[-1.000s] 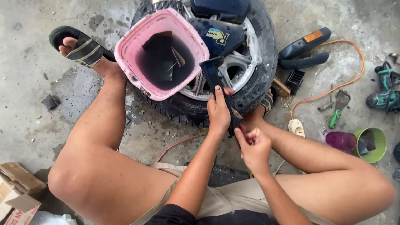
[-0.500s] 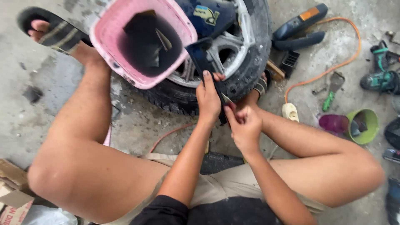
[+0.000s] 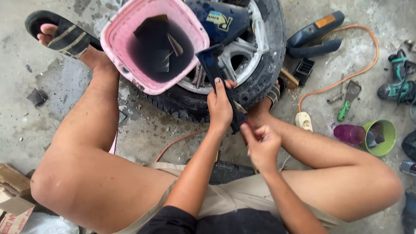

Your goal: Wet sanding a plastic motorcycle part to prepare it for painting or finishing.

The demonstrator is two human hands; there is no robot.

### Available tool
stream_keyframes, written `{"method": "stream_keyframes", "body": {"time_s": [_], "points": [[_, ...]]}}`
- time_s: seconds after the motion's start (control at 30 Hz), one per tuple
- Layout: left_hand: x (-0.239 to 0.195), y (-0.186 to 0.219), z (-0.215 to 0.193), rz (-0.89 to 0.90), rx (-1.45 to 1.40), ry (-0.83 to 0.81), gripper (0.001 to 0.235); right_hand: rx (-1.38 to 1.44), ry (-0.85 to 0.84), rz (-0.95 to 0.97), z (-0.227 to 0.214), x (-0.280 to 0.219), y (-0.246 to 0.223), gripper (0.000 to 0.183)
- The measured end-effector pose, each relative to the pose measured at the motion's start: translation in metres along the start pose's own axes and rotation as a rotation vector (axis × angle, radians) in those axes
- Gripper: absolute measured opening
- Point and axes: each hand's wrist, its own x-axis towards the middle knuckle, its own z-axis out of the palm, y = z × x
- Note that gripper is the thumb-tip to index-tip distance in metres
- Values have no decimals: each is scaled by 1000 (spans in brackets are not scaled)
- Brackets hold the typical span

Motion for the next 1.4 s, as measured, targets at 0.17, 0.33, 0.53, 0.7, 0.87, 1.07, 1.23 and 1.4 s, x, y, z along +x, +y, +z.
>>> {"method": "stream_keyframes", "body": {"time_s": [0.17,0.33,0.53,0.7,0.87,1.07,1.23,1.4], "points": [[0,13,2,35,-5,14,48,300,138,152,-8,17,-30,31],[-4,4,4,27,3,5,46,220,-17,109,2,-9,9,33],[-8,8,7,49,-1,31,47,87,-95,21,11,5,-3,42],[-9,14,8,53,-25,40,46,94,-87,43,6,-8,4,40],[-8,6,12,29,-69,56,45,52,-48,1,8,5,-20,38],[-1,8,11,49,-70,57,47,110,-37,44,13,-8,-16,30],[-2,5,5,63,-23,16,46,13,-14,-230,31,14,-24,31],[-3,10,10,60,-73,39,45,-40,-12,-261,18,-9,-15,29]]}}
